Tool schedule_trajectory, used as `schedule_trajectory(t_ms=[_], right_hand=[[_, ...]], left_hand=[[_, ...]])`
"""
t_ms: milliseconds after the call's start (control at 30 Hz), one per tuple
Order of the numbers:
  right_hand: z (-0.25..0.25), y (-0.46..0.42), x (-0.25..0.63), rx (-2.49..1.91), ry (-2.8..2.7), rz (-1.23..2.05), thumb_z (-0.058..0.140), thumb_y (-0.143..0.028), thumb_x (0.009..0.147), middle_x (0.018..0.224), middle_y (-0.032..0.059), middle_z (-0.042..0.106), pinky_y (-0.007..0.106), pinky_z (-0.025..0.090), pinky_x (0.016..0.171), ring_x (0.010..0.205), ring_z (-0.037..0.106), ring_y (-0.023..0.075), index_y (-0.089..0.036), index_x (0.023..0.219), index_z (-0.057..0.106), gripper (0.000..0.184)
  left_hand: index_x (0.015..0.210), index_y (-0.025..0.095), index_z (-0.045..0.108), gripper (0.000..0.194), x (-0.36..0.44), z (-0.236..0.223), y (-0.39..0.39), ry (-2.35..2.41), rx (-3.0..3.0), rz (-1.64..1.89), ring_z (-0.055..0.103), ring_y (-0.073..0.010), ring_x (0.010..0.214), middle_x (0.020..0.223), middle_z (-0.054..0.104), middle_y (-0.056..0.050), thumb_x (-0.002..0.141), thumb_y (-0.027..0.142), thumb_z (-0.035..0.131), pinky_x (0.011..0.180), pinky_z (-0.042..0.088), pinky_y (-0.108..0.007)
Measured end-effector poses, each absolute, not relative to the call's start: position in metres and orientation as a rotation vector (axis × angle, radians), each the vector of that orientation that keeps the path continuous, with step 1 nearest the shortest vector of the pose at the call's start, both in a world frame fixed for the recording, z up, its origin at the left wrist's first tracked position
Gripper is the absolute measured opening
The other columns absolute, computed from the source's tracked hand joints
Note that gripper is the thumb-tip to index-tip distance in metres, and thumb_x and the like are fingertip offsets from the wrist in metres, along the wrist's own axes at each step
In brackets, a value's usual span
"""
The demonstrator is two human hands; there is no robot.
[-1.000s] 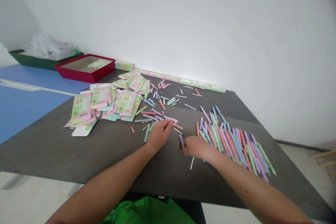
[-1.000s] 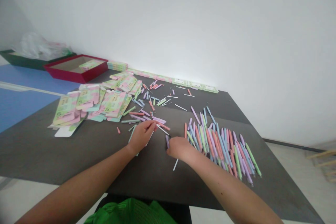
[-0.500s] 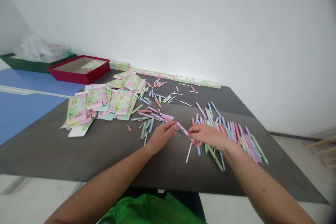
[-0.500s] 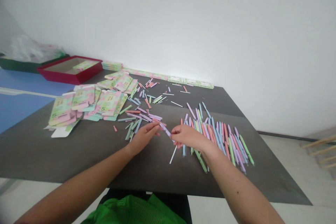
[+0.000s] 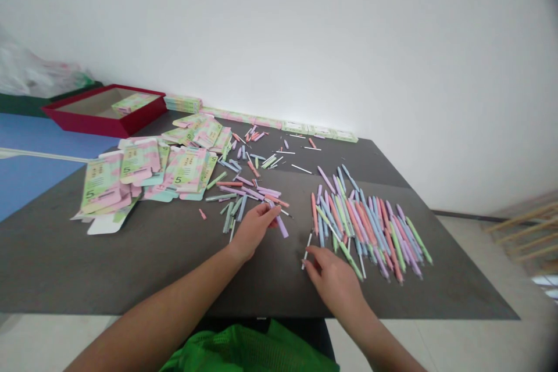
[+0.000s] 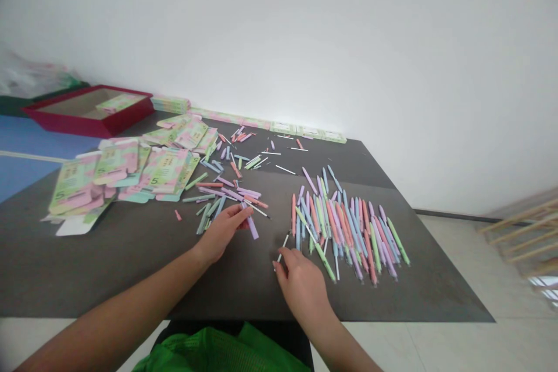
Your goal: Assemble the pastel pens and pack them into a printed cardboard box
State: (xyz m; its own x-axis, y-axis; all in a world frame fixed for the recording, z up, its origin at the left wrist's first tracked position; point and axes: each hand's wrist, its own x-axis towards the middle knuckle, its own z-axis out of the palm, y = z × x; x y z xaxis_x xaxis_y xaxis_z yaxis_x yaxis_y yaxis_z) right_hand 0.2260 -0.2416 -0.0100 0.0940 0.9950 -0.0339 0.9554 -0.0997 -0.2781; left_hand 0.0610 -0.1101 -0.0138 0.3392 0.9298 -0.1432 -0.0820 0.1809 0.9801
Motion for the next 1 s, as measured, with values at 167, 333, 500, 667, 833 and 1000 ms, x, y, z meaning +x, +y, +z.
schedule_trajectory(t_ms=[167,333,500,667,833,1000], right_hand=[[-0.025,-0.241,0.215,-2.154,-2.041,0.262,0.044,-0.024,0.088,0.102,0.0065,0.062,0.027,0.043,0.076,0.090,0.061,0.0201,-0.020,0.107,0.060,0.025],[-0.027,-0.236,0.217,-2.209,-2.104,0.284,0.042,-0.014,0.085,0.099,0.0075,0.061,0.027,0.042,0.075,0.086,0.061,0.0198,-0.019,0.103,0.060,0.026],[-0.023,-0.228,0.216,-2.368,-2.074,0.334,0.041,-0.008,0.081,0.091,0.0102,0.064,0.027,0.039,0.067,0.080,0.062,0.0206,-0.016,0.096,0.059,0.025],[-0.013,-0.214,0.225,-2.217,-1.907,0.551,0.043,-0.008,0.076,0.074,0.0052,0.062,0.026,0.037,0.063,0.072,0.059,0.0184,-0.018,0.076,0.057,0.017],[0.005,-0.208,0.233,-1.680,-1.374,1.124,0.053,-0.024,0.077,0.063,-0.0029,0.055,0.025,0.042,0.063,0.062,0.055,0.0142,-0.020,0.073,0.053,0.006],[0.020,-0.209,0.231,-1.436,-1.196,1.072,0.062,-0.035,0.077,0.083,0.0025,0.062,0.027,0.042,0.072,0.076,0.057,0.0160,-0.018,0.080,0.059,0.017]], left_hand=[[0.071,0.017,0.059,0.033,0.059,-0.016,-0.108,0.951,1.076,0.940,0.048,-0.0101,0.060,0.064,0.054,0.003,0.069,0.049,0.065,0.063,0.039,-0.023],[0.069,0.016,0.058,0.031,0.059,-0.016,-0.109,0.956,1.099,0.953,0.047,-0.0101,0.061,0.064,0.052,0.003,0.071,0.047,0.063,0.062,0.039,-0.022],[0.072,0.016,0.058,0.030,0.061,-0.018,-0.111,0.945,1.171,0.908,0.048,-0.0110,0.063,0.065,0.052,0.003,0.074,0.046,0.060,0.064,0.040,-0.023],[0.074,0.017,0.058,0.028,0.059,-0.014,-0.115,0.943,1.353,0.890,0.050,-0.0116,0.064,0.066,0.055,0.003,0.078,0.045,0.056,0.066,0.041,-0.024],[0.077,0.017,0.061,0.019,0.058,-0.006,-0.121,0.926,1.748,0.904,0.054,-0.0134,0.068,0.070,0.060,0.001,0.079,0.036,0.058,0.067,0.042,-0.024],[0.083,0.018,0.064,0.012,0.055,-0.003,-0.129,0.817,2.082,1.056,0.057,-0.0143,0.075,0.080,0.064,-0.003,0.079,0.028,0.061,0.072,0.043,-0.025]])
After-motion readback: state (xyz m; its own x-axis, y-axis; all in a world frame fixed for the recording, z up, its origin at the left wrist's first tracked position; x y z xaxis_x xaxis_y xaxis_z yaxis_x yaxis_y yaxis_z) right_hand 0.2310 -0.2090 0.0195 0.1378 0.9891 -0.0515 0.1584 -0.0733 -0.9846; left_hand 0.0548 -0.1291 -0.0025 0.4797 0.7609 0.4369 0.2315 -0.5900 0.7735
